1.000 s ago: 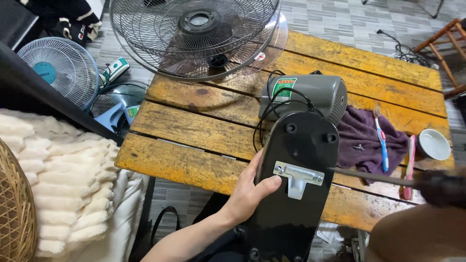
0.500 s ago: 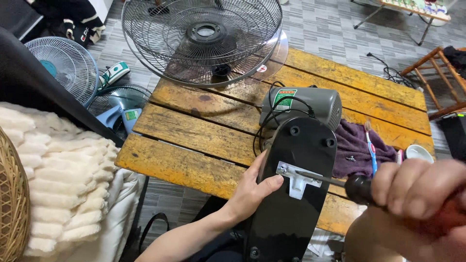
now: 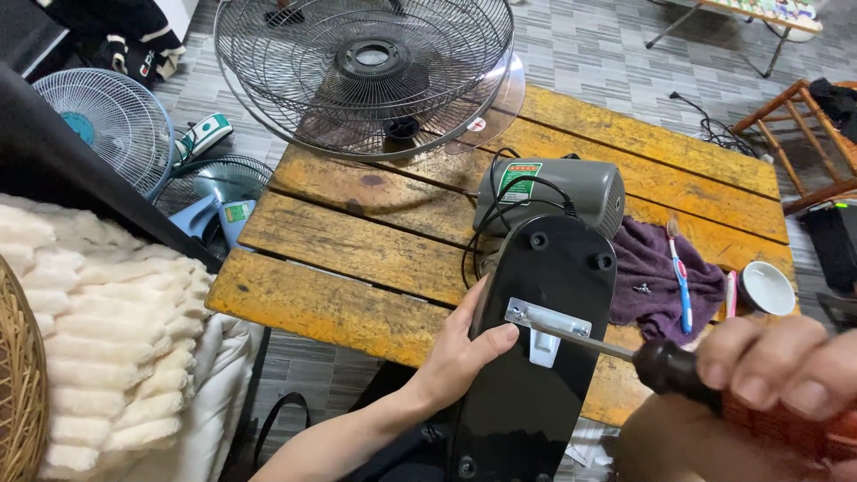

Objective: The person organizes small screws on a purple cloth and then attaches a metal bracket to the base of a fan motor using a screwdriver. They align the bracket and tighten the screws to secure it in place.

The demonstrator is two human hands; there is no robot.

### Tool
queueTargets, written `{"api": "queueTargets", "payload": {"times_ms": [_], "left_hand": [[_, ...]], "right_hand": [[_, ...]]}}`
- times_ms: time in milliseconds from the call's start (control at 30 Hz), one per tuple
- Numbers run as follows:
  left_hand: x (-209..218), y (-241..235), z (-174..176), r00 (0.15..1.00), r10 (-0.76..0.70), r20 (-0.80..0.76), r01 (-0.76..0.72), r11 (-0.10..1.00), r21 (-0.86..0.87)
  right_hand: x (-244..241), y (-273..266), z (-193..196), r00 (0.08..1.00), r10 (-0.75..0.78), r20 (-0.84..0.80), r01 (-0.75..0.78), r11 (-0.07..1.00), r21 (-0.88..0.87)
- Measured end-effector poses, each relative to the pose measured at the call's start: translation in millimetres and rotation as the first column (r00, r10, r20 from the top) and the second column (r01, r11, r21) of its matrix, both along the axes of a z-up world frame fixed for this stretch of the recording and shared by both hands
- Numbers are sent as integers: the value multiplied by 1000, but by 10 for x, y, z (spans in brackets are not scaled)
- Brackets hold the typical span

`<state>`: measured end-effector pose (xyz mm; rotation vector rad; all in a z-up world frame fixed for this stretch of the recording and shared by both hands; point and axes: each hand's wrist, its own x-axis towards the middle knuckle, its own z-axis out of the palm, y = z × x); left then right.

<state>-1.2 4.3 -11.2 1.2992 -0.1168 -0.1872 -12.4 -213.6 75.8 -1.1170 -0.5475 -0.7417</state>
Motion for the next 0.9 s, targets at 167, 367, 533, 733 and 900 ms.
{"api": "queueTargets", "payload": {"times_ms": [167,367,533,733,900], "left_hand": [[-13,21,76,998,-15,-60,15,1000,7],[-14,11,39,1000,4,0,-4,1000,-27],[-20,17,28,998,-6,-66,7,1000,4],[-10,1,-66,1000,6,-26,-6,1000,29],[-21,21,37,998,3,-57,-2,1000,14]], "right_hand": [[-15,506,216,990,-114,-85,114,993,-8],[-23,556,307,982,-116,-149,108,992,-58],[41,463,198,988,-99,-114,95,995,-43],[10,522,238,987,-101,-124,95,994,-58],[-40,647,303,970,-205,-130,189,975,-120]]}}
